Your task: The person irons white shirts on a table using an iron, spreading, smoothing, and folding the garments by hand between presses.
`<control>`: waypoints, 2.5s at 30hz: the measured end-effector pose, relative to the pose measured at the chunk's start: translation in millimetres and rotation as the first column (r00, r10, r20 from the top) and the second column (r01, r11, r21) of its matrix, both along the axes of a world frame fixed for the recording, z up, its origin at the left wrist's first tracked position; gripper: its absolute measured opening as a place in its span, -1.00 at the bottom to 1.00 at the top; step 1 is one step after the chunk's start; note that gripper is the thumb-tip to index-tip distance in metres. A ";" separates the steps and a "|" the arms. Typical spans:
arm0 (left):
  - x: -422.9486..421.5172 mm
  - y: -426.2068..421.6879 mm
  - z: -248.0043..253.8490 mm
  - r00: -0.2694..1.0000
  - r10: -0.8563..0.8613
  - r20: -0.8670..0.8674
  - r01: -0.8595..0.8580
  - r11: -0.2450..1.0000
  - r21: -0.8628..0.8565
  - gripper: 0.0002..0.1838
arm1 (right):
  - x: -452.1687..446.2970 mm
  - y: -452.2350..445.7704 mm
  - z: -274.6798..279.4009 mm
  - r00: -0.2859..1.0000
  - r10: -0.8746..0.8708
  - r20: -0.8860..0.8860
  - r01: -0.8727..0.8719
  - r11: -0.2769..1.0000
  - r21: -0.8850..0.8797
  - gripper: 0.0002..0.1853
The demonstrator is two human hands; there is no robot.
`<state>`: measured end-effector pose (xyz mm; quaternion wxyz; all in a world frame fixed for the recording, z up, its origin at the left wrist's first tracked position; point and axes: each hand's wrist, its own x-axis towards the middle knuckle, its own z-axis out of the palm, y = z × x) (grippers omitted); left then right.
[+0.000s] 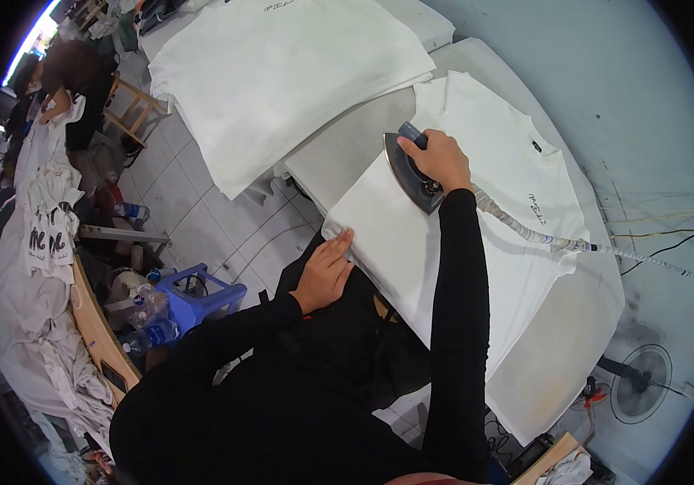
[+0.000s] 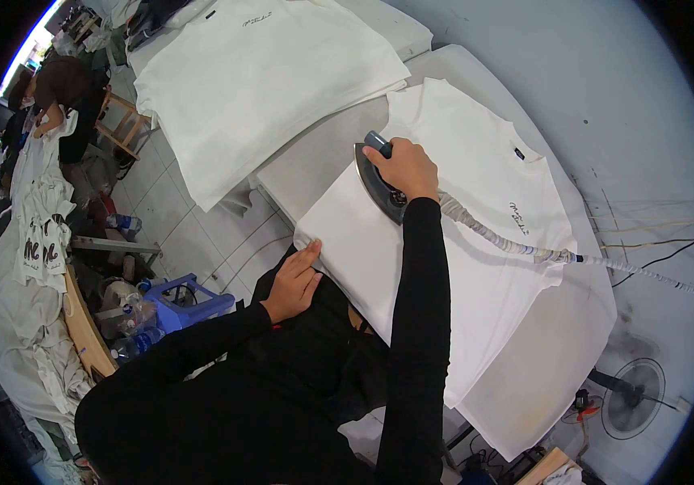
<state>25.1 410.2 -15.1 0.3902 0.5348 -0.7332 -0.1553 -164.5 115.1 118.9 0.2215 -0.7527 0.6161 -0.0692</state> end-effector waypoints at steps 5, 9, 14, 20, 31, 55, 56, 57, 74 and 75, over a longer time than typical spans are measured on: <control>1.8 0.2 -1.0 1.000 -0.003 0.008 0.003 1.000 0.004 -0.80 | -13.3 -13.5 -7.2 0.995 -0.099 0.015 0.099 0.994 -0.034 -0.25; 2.5 -1.4 -0.7 1.000 -0.004 0.003 0.004 1.000 0.001 -0.79 | -33.3 -28.6 -13.8 0.987 -0.162 -0.021 0.161 0.986 -0.048 -0.23; 3.3 -1.7 -0.4 1.000 -0.002 -0.013 0.002 1.000 0.001 -0.79 | -56.6 -31.5 -10.2 0.972 -0.232 -0.033 0.231 0.972 -0.043 -0.22; 2.5 -2.5 1.0 1.000 -0.004 -0.030 0.004 1.000 0.003 -0.83 | -68.9 -20.7 -9.6 0.985 -0.174 -0.019 0.173 0.985 -0.023 -0.22; 2.8 -3.8 -3.2 1.000 -0.012 -0.011 0.012 1.000 -0.008 -0.77 | -14.6 20.2 1.0 0.999 0.041 -0.023 -0.040 0.999 0.011 -0.30; 1.0 -1.3 -2.8 1.000 -0.005 0.005 0.005 1.000 -0.001 -0.70 | 9.9 25.2 11.4 0.999 -0.016 0.028 0.014 0.996 0.087 -0.40; 1.2 -1.4 -3.0 1.000 -0.006 0.005 0.006 1.000 -0.003 -0.70 | 9.2 25.0 9.9 0.999 -0.012 0.038 0.009 0.997 0.077 -0.41; 1.4 -1.0 -3.3 1.000 -0.008 0.004 0.008 1.000 -0.005 -0.70 | 8.4 25.5 8.1 0.999 -0.008 0.047 0.004 0.998 0.069 -0.42; 0.3 -1.3 -5.1 1.000 -0.001 -0.001 0.001 1.000 -0.013 -0.70 | 0.1 24.5 1.1 0.993 0.039 0.111 -0.041 0.999 0.023 -0.38; 0.1 -1.5 -5.5 1.000 0.001 -0.002 -0.001 1.000 -0.015 -0.73 | 0.0 24.3 1.5 0.994 0.038 0.107 -0.041 0.999 0.026 -0.38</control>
